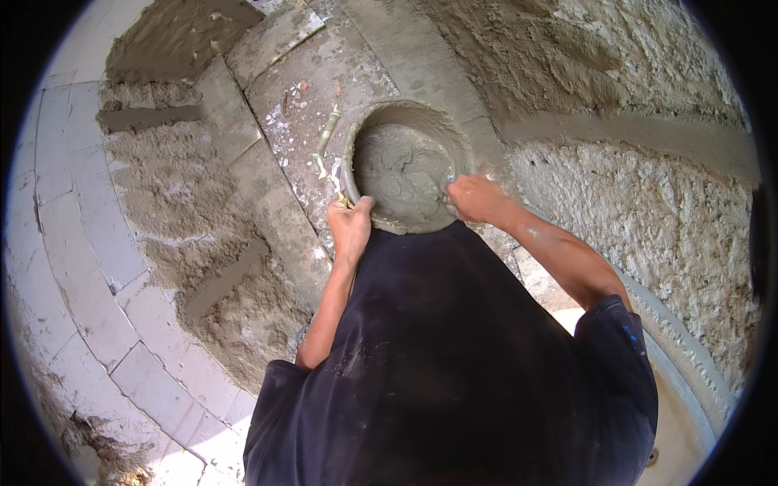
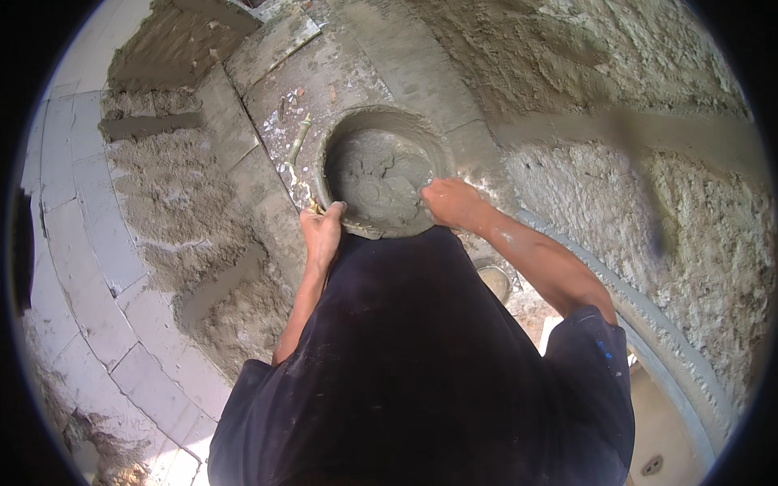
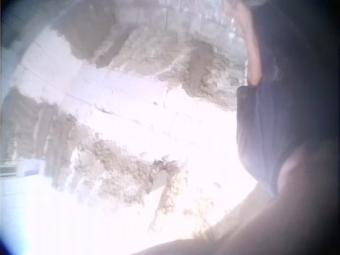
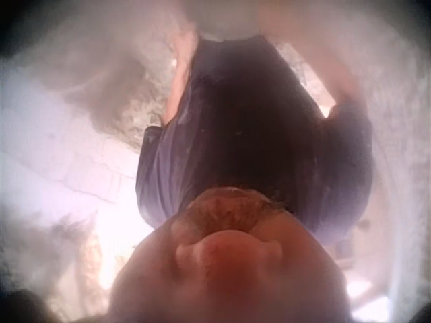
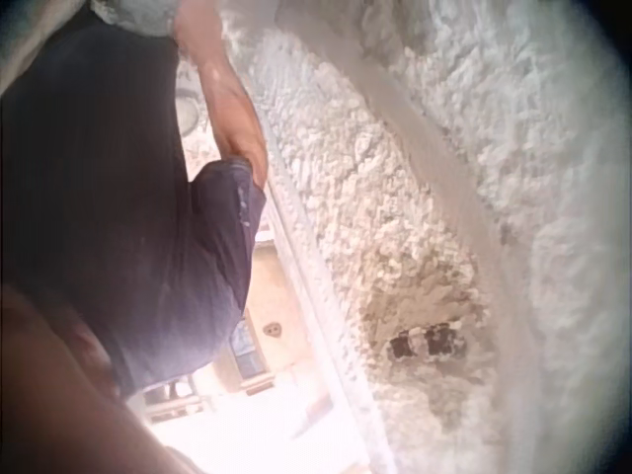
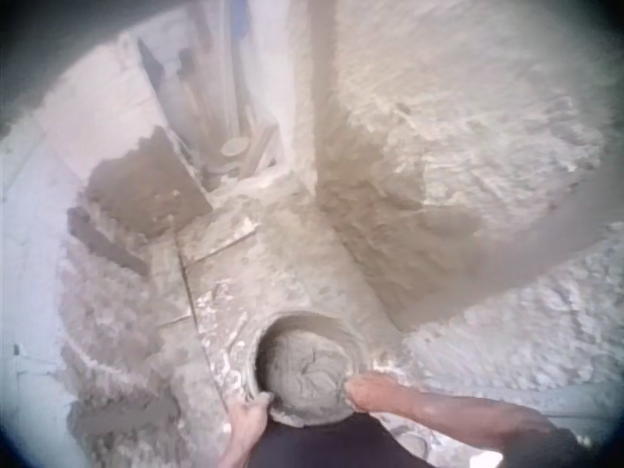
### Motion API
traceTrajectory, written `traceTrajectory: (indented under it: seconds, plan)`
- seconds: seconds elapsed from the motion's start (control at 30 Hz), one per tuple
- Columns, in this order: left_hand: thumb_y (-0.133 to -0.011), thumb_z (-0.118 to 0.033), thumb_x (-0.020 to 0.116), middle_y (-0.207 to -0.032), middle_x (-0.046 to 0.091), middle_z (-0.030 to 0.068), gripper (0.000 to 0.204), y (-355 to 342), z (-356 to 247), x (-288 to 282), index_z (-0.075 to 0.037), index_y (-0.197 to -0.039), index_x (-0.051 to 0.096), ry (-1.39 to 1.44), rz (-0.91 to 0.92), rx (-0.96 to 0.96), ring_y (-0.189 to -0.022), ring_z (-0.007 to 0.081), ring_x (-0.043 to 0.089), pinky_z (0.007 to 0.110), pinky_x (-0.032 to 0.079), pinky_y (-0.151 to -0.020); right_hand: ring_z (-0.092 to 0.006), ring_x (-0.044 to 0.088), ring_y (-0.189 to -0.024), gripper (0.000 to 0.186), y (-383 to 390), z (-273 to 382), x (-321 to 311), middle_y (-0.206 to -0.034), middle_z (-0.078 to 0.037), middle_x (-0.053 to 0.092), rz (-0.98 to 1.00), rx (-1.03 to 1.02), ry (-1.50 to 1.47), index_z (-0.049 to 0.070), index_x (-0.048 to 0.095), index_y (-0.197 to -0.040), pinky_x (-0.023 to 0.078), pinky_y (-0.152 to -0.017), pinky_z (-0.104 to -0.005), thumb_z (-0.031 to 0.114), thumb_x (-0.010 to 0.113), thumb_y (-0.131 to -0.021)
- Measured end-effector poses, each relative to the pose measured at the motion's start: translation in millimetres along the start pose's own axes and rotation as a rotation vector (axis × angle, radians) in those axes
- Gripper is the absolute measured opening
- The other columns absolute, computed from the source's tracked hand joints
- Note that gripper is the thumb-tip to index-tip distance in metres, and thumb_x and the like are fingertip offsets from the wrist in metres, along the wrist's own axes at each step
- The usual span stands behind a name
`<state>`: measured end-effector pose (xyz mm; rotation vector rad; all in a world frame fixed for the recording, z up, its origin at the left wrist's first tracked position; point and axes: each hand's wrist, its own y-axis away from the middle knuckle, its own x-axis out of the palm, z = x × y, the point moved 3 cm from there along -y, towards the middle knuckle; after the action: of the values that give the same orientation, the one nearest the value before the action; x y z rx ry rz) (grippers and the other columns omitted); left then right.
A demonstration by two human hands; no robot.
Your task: The person applies wet plaster to a textured wall using a trowel, taking mortar from a bucket and smoothing it over the surface.
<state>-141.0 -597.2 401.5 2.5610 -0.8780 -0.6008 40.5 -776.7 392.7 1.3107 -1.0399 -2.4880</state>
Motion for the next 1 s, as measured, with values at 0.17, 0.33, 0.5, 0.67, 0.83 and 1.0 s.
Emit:
traceTrajectory:
  seconds: [0.17, 0.33, 0.5, 0.67, 0.83, 1.0]
  plan:
    - [-0.08, -0.008, 0.066, -0.062, 0.054, -0.0029, 0.014, 9.3, -8.2, -2.1, -0.002, -0.069, 0.06, -0.03, 0.049, 0.02, -0.056, 0.0078, 0.046, 0.03, 0.038, -0.051, -0.0393, 0.066, -0.095, 0.028, 8.3, 1.9, 12.8, -0.09, -0.022, 0.069, -0.118, -0.064, -0.343, 0.001, 0.066, -0.099, 0.052, -0.084, -0.0483, 0.025, 0.066, -0.084]
    - [-0.08, -0.01, 0.066, -0.062, 0.056, -0.0019, 0.012, 4.8, -2.7, 0.0, -0.002, -0.071, 0.061, 0.014, 0.027, -0.043, -0.055, 0.0085, 0.048, 0.029, 0.038, -0.05, -0.0405, 0.067, -0.088, 0.031, 19.2, -8.7, 12.5, -0.087, -0.023, 0.068, -0.104, 0.084, -0.074, 0.002, 0.064, -0.102, 0.052, -0.079, -0.0498, 0.029, 0.066, -0.086]
    - [-0.078, -0.011, 0.067, -0.063, 0.057, 0.0001, 0.014, -9.4, 18.3, -0.6, 0.0, -0.071, 0.06, 0.098, -0.075, -0.007, -0.054, 0.0123, 0.049, 0.033, 0.041, -0.052, -0.0423, 0.066, -0.082, 0.031, 37.6, -11.9, -15.8, -0.082, -0.02, 0.068, -0.212, 0.095, 0.003, 0.004, 0.059, -0.107, 0.052, -0.073, -0.0523, 0.027, 0.067, -0.088]
    - [-0.077, -0.011, 0.067, -0.069, 0.058, 0.0022, 0.015, -10.0, 12.7, -6.0, 0.001, -0.074, 0.06, 0.06, -0.108, -0.018, -0.06, 0.013, 0.05, 0.032, 0.043, -0.057, -0.0345, 0.068, -0.07, 0.028, 85.6, -2.4, -103.4, -0.074, -0.019, 0.068, -0.295, -0.149, -0.177, 0.002, 0.065, -0.102, 0.056, -0.064, -0.0448, 0.024, 0.072, -0.087]
    - [-0.077, -0.009, 0.066, -0.074, 0.06, 0.0029, 0.013, -10.4, 13.0, -11.1, 0.002, -0.077, 0.059, 0.097, -0.151, -0.025, -0.065, 0.0136, 0.052, 0.032, 0.044, -0.061, -0.0073, 0.06, -0.051, 0.024, 102.7, -99.5, -180.3, -0.069, -0.01, 0.067, 0.106, 0.139, -1.122, 0.001, 0.07, -0.108, 0.046, -0.038, -0.019, 0.019, 0.069, -0.091]
    - [-0.077, -0.009, 0.067, -0.073, 0.059, 0.0023, 0.013, -9.5, 13.8, -6.4, 0.002, -0.076, 0.059, 0.144, -0.178, -0.054, -0.064, 0.014, 0.052, 0.032, 0.044, -0.061, -0.0067, 0.05, -0.049, 0.023, 182.8, -185.4, -270.1, -0.066, -0.001, 0.055, -0.828, 0.6, -0.58, 0.003, 0.066, -0.106, 0.042, -0.04, -0.0222, 0.023, 0.056, -0.099]
